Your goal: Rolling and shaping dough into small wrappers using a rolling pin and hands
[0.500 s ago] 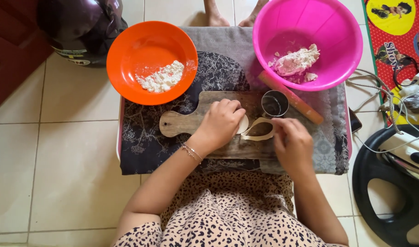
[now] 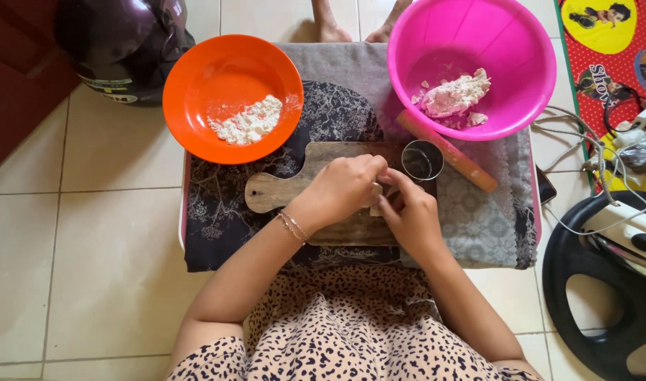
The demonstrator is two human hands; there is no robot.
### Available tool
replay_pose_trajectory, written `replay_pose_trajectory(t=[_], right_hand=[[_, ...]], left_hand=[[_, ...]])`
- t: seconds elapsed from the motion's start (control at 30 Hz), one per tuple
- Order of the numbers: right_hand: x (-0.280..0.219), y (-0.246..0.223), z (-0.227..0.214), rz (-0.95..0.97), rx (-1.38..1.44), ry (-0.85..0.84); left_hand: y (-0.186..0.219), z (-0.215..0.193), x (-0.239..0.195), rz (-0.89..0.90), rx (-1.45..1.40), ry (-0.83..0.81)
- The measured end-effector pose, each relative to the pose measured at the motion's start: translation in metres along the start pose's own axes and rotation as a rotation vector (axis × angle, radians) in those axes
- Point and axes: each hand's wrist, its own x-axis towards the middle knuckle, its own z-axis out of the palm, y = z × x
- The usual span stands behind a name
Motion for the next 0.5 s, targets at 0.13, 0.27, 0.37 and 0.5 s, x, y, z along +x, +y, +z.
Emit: replay_pose_trajectory(t=[0.13,0.27,0.37,0.5], right_hand=[[0.003,0.013,0.004,0.083,0.018,-0.062],[0.004,0.021,0.002,0.161,0.161,-0.139],[0.011,0.011,-0.007,0.174,0.183,-0.16],[0.033,-0.007,-0.014,0.123,0.135,-0.247]], left_hand=[[0.012,-0.026,-0.004,-0.038,-0.104,-0.057],[0.004,-0.031,-0.008,-0.129,-0.402,-0.087],[-0.007,-0.037,-0.017,-0.267,-0.649,-0.131],[-0.019,-0.045,-0.033,-0.44,-0.858,-0.189]])
